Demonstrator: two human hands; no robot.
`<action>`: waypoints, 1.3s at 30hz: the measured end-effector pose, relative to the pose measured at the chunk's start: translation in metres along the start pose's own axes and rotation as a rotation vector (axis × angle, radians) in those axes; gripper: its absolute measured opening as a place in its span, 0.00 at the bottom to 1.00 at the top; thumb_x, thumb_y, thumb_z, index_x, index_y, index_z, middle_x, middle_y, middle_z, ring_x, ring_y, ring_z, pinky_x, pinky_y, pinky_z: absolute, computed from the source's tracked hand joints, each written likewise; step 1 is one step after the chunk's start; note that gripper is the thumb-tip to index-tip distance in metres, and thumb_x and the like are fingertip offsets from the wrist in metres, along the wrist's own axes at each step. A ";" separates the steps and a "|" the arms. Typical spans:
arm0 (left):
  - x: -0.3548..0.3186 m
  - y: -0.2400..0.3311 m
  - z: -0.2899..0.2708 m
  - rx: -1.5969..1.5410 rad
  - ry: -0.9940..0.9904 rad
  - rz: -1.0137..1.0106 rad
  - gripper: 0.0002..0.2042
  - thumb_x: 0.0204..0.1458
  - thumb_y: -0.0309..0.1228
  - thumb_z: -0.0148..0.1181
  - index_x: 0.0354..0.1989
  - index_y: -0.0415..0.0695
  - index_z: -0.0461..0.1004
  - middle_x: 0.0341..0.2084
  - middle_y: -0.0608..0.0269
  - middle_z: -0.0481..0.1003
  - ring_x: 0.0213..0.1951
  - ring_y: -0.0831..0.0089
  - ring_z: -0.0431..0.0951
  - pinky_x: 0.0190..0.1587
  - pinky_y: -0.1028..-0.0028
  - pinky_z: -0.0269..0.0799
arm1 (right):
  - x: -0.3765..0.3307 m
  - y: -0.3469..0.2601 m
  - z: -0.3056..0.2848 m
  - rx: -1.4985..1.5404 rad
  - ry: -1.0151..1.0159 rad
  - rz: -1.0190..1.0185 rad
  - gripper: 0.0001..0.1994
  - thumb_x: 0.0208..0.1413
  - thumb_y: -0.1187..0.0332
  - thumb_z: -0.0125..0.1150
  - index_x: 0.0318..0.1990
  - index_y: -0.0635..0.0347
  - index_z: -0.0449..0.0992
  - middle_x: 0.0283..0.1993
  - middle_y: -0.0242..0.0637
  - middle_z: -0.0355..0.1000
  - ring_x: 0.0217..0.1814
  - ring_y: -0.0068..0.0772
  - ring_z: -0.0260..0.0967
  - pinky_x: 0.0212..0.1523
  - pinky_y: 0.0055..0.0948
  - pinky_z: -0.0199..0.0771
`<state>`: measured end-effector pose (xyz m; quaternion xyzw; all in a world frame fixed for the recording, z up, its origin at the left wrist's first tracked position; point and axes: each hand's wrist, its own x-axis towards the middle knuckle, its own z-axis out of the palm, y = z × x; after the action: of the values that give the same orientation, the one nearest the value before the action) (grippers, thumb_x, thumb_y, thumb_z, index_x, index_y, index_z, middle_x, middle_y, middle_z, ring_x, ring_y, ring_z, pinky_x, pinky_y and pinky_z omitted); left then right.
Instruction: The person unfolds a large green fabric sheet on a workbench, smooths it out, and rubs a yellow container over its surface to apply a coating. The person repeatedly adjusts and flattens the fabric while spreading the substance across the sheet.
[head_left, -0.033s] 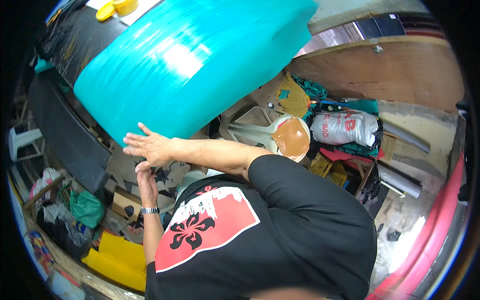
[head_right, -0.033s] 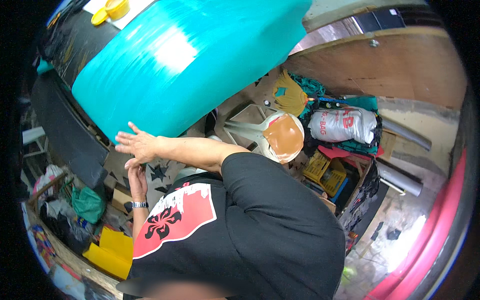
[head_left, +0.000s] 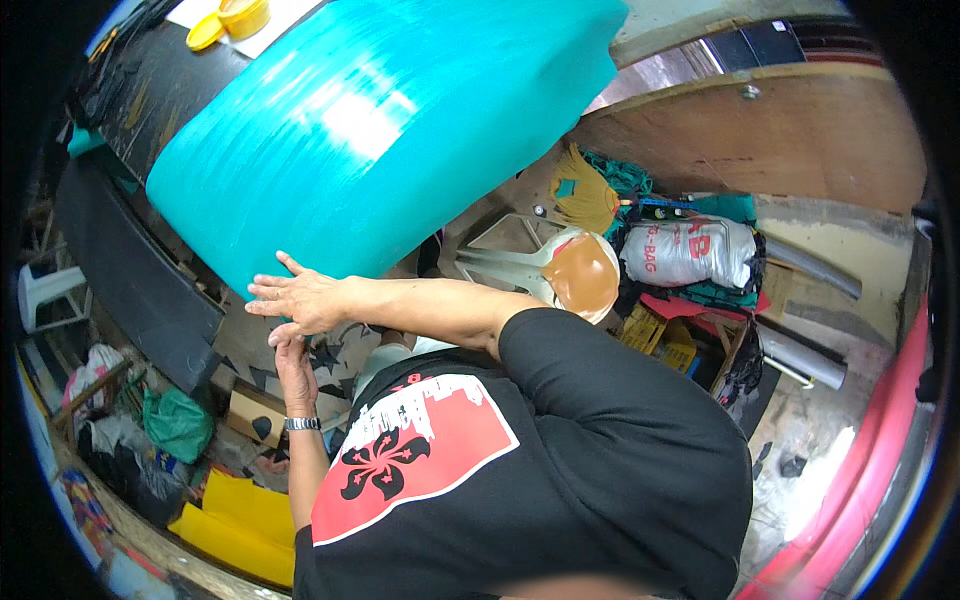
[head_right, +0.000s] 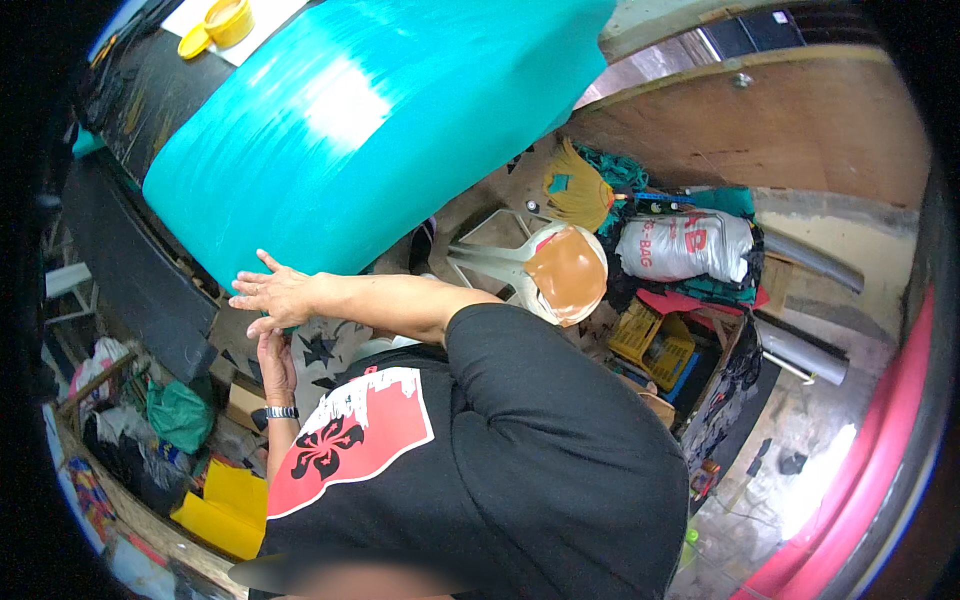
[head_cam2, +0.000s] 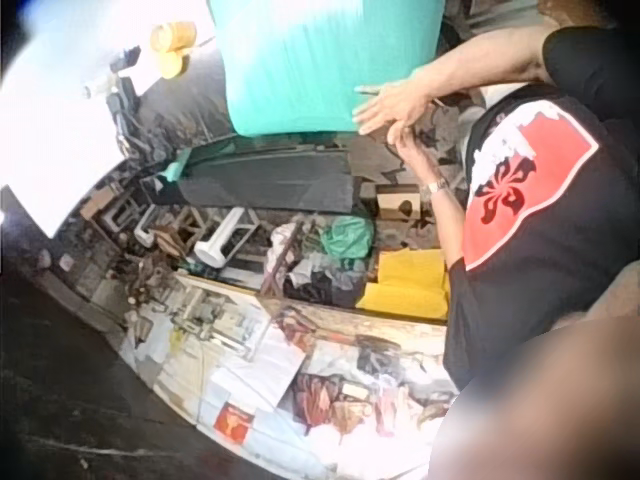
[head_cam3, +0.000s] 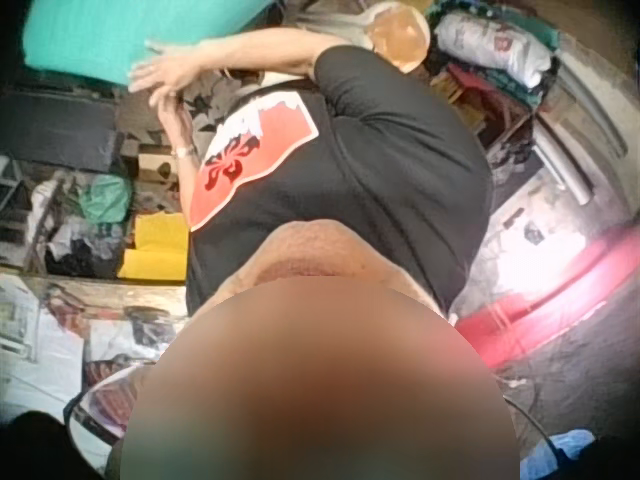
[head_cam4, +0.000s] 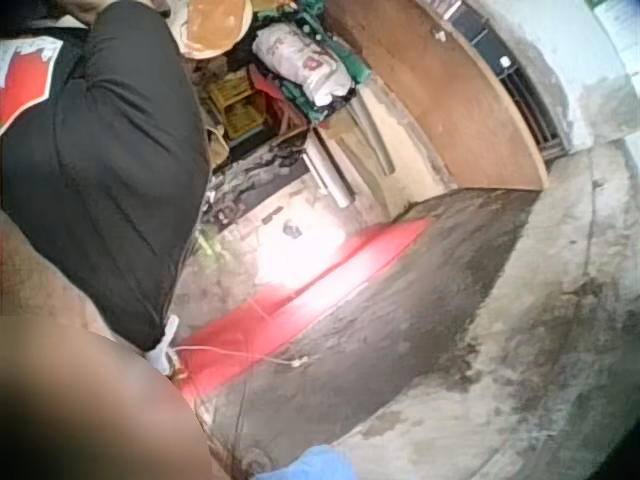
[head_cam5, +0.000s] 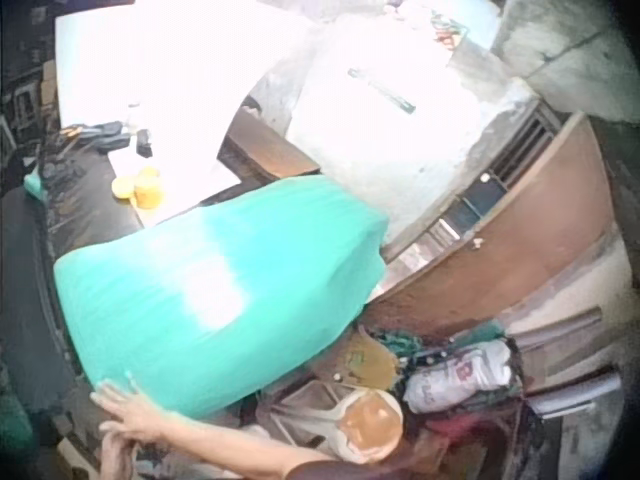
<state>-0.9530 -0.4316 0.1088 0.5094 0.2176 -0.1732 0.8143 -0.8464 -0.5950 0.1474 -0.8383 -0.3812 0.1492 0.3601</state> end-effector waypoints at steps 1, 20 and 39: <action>0.004 0.000 0.001 0.044 0.039 0.004 0.12 0.60 0.31 0.58 0.50 0.43 0.71 0.45 0.68 0.74 0.46 0.80 0.72 0.50 0.77 0.66 | -0.005 0.006 -0.006 0.020 0.101 -0.004 0.35 0.60 0.38 0.45 0.67 0.51 0.63 0.71 0.49 0.55 0.76 0.43 0.48 0.72 0.64 0.25; 0.012 -0.005 0.030 0.044 0.280 0.084 0.08 0.61 0.31 0.59 0.43 0.43 0.71 0.39 0.66 0.76 0.39 0.81 0.74 0.42 0.78 0.70 | -0.160 0.146 -0.185 -0.500 0.151 0.749 0.43 0.57 0.29 0.41 0.70 0.52 0.56 0.73 0.61 0.47 0.77 0.58 0.39 0.73 0.63 0.28; 0.012 -0.026 0.047 0.008 0.453 0.198 0.07 0.59 0.25 0.59 0.42 0.38 0.71 0.38 0.66 0.76 0.40 0.81 0.73 0.47 0.78 0.68 | 0.227 0.221 -0.329 -0.033 0.235 0.657 0.48 0.45 0.52 0.74 0.71 0.48 0.49 0.51 0.47 0.75 0.45 0.51 0.76 0.49 0.55 0.76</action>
<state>-0.9476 -0.4858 0.1010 0.5573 0.3432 0.0253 0.7556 -0.4058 -0.6861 0.2234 -0.9335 -0.0493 0.1532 0.3205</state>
